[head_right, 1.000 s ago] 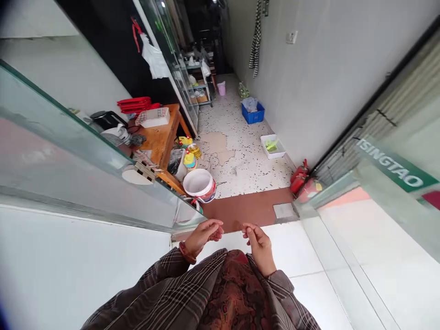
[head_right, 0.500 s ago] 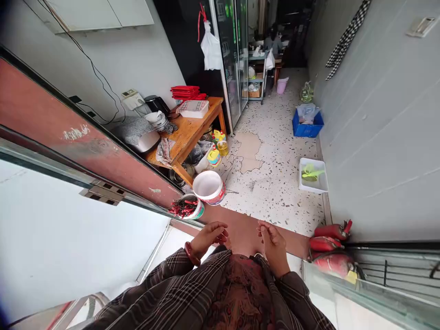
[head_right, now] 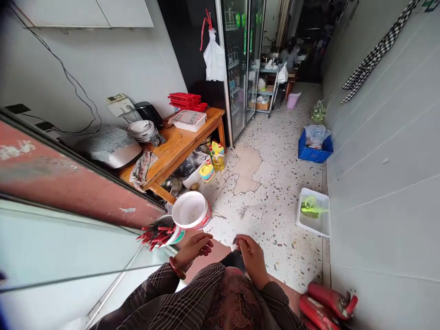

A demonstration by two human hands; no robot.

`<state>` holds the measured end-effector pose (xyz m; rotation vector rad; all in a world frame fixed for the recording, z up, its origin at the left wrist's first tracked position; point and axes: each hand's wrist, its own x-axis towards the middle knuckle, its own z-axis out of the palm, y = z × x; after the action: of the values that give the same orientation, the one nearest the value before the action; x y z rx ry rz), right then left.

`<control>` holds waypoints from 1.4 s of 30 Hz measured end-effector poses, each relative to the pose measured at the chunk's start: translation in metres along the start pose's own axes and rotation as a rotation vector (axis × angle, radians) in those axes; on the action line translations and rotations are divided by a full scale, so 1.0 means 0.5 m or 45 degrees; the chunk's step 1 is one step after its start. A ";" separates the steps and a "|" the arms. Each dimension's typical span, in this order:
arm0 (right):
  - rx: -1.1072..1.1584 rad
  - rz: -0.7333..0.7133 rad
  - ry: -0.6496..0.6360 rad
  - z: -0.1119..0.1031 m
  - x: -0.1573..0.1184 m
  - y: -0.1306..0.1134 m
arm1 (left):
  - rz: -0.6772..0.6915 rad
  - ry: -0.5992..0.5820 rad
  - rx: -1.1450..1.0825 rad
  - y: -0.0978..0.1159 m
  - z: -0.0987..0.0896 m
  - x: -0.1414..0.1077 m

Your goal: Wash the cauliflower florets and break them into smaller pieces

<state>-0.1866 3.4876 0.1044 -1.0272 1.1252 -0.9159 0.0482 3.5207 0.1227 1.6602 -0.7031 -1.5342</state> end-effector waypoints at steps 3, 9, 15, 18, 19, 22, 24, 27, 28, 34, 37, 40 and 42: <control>-0.046 0.019 0.041 -0.045 0.100 -0.046 | 0.058 -0.052 0.024 0.093 0.058 0.116; 0.048 0.115 0.047 -0.101 0.280 -0.103 | 0.154 -0.138 -0.043 0.252 0.155 0.279; 0.120 0.237 -0.067 -0.145 0.506 -0.148 | 0.135 0.091 -0.191 0.315 0.138 0.407; 0.071 0.234 -0.175 -0.157 0.637 -0.199 | 0.163 0.331 -0.335 0.340 0.133 0.461; 0.050 0.231 -0.223 -0.156 0.678 -0.217 | 0.173 0.391 -0.382 0.348 0.136 0.475; -0.028 0.236 -0.380 -0.128 0.790 -0.261 | 0.155 0.438 -0.476 0.378 0.149 0.508; -0.083 0.267 -0.513 -0.092 0.856 -0.280 | 0.131 0.431 -0.511 0.397 0.149 0.526; -0.153 0.313 -0.713 -0.020 0.954 -0.291 | 0.150 0.544 -0.567 0.421 0.124 0.557; -0.180 0.327 -0.763 0.006 0.987 -0.292 | 0.162 0.602 -0.592 0.428 0.110 0.572; -0.319 0.411 -0.876 0.143 1.192 -0.290 | 0.221 0.758 -0.778 0.491 -0.001 0.709; -0.436 0.464 -0.905 0.197 1.283 -0.288 | 0.280 0.808 -0.832 0.535 -0.047 0.772; -0.597 0.491 -0.930 0.255 1.363 -0.283 | 0.321 0.891 -0.878 0.561 -0.077 0.810; -0.710 0.518 -0.950 0.297 1.411 -0.276 | 0.326 0.964 -0.899 0.564 -0.087 0.825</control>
<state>0.0888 2.8080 0.0699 -1.3613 0.8926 0.1448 0.1710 3.0344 0.1179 1.3618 0.0491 -0.7279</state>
